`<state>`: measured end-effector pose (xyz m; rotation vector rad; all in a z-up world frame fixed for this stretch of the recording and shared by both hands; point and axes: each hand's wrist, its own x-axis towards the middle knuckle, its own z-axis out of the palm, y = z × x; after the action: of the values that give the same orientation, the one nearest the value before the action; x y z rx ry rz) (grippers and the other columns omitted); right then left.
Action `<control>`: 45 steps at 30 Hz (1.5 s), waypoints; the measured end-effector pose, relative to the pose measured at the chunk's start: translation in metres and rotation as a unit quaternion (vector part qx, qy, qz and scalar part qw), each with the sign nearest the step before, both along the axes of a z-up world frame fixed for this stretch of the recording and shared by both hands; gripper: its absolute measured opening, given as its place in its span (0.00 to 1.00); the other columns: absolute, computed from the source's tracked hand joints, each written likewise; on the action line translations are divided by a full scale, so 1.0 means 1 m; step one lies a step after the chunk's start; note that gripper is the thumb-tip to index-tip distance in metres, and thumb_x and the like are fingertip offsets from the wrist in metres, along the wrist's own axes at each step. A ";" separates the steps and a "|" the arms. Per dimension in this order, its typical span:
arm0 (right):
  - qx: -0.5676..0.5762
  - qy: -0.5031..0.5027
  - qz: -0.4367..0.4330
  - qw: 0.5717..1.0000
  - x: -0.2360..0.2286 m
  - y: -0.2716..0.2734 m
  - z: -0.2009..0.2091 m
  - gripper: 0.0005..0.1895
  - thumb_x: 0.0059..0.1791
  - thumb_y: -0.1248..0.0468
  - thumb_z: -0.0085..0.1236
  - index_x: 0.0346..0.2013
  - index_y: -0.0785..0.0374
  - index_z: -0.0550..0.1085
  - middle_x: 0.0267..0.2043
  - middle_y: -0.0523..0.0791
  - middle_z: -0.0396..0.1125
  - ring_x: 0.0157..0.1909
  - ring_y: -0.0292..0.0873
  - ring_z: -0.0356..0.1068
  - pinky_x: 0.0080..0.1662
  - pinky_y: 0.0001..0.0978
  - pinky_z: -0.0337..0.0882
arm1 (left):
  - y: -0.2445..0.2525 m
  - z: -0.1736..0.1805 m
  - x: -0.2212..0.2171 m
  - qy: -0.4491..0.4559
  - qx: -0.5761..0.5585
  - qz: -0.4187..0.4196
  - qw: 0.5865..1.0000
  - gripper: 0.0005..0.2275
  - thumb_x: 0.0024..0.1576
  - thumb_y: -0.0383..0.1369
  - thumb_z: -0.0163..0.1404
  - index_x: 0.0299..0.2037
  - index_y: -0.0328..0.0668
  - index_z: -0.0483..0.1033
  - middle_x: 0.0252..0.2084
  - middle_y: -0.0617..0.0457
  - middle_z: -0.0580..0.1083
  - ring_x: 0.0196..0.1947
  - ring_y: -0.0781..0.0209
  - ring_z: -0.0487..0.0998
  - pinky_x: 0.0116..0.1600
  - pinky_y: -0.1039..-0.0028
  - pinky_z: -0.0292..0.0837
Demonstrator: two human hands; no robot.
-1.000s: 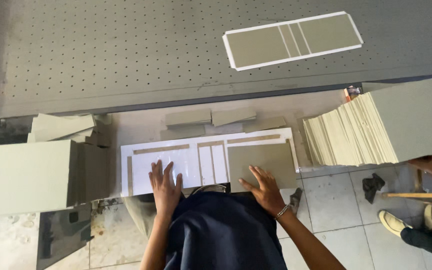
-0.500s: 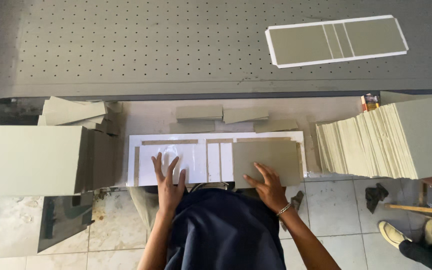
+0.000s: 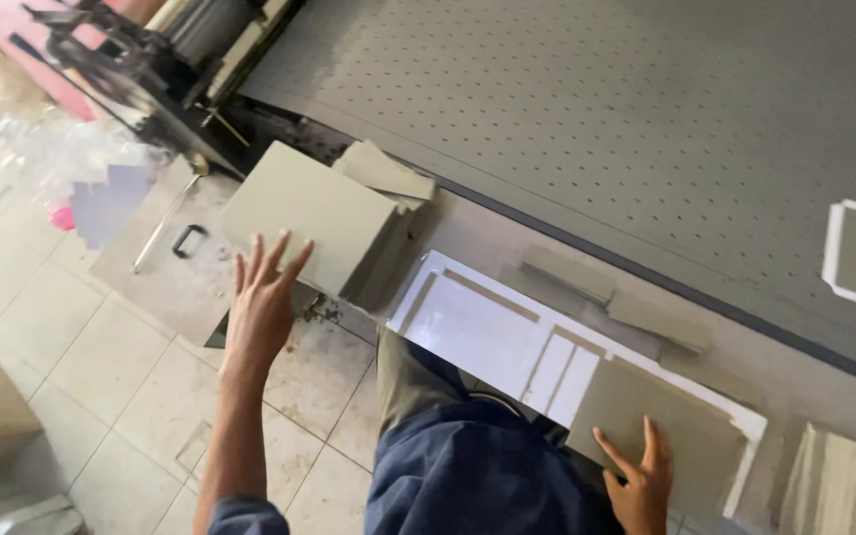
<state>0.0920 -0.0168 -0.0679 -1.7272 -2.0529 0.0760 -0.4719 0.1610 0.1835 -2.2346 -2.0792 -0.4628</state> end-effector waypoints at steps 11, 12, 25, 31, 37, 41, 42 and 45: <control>0.032 -0.138 0.011 0.990 0.045 0.001 -0.075 0.45 0.28 0.46 0.61 0.61 0.18 0.67 0.76 0.65 0.57 0.71 0.70 0.65 0.62 0.63 0.72 | 0.002 0.020 0.004 0.101 0.313 -0.085 0.941 0.12 0.58 0.27 0.63 0.49 0.56 0.81 0.45 0.57 0.77 0.46 0.56 0.69 0.56 0.62 0.65; 0.031 -0.138 0.013 0.990 0.044 0.002 -0.072 0.45 0.28 0.46 0.61 0.61 0.18 0.67 0.76 0.65 0.57 0.71 0.70 0.65 0.62 0.63 0.72 | -0.002 0.020 0.021 0.101 0.312 -0.084 0.941 0.12 0.58 0.27 0.63 0.49 0.56 0.81 0.45 0.57 0.77 0.46 0.56 0.69 0.56 0.62 0.65; -0.021 0.000 -0.025 0.999 -0.004 -0.004 0.004 0.41 0.33 0.65 0.67 0.59 0.31 0.73 0.79 0.57 0.48 0.78 0.64 0.51 0.71 0.62 0.54 | -0.058 -0.144 0.150 -0.122 0.103 -0.430 0.889 0.15 0.70 0.32 0.40 0.65 0.44 0.70 0.66 0.47 0.71 0.57 0.49 0.74 0.61 0.61 0.71; -0.025 0.030 -0.033 0.999 -0.010 -0.001 0.014 0.41 0.35 0.72 0.69 0.58 0.33 0.75 0.79 0.54 0.46 0.79 0.63 0.47 0.72 0.64 0.54 | -0.064 -0.220 0.153 -0.075 -0.028 -0.422 0.903 0.20 0.62 0.33 0.47 0.65 0.54 0.70 0.70 0.51 0.67 0.64 0.48 0.67 0.61 0.58 0.64; -0.043 0.038 -0.035 0.998 -0.010 -0.001 0.021 0.41 0.35 0.72 0.70 0.58 0.32 0.75 0.79 0.52 0.45 0.78 0.62 0.47 0.73 0.63 0.53 | -0.053 -0.216 0.160 -0.062 -0.029 -0.412 0.909 0.20 0.61 0.29 0.48 0.65 0.53 0.70 0.70 0.51 0.67 0.62 0.48 0.68 0.60 0.58 0.65; -0.049 0.031 -0.035 0.998 -0.010 -0.001 0.019 0.42 0.35 0.71 0.71 0.59 0.32 0.74 0.80 0.53 0.42 0.78 0.63 0.46 0.74 0.66 0.50 | -0.052 -0.214 0.163 -0.078 0.001 -0.404 0.911 0.15 0.63 0.33 0.51 0.61 0.53 0.73 0.68 0.55 0.69 0.60 0.50 0.70 0.58 0.60 0.67; -0.049 0.031 -0.035 0.998 -0.010 0.000 0.019 0.42 0.35 0.71 0.71 0.59 0.32 0.74 0.80 0.53 0.42 0.78 0.63 0.46 0.74 0.66 0.50 | -0.052 -0.213 0.162 -0.078 0.001 -0.404 0.911 0.15 0.63 0.33 0.51 0.61 0.53 0.73 0.68 0.55 0.69 0.60 0.50 0.70 0.58 0.60 0.67; -0.049 0.031 -0.030 0.998 -0.012 0.002 0.028 0.43 0.34 0.73 0.71 0.59 0.32 0.74 0.79 0.54 0.43 0.79 0.63 0.46 0.74 0.64 0.53 | -0.051 -0.213 0.160 -0.072 -0.019 -0.405 0.911 0.16 0.64 0.34 0.49 0.62 0.54 0.72 0.69 0.56 0.68 0.62 0.50 0.68 0.58 0.59 0.66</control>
<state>0.0796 -0.0152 -0.0395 -1.8194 -1.9805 0.2118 -0.3117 0.1098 -0.0300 -3.0917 -1.0925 -0.6250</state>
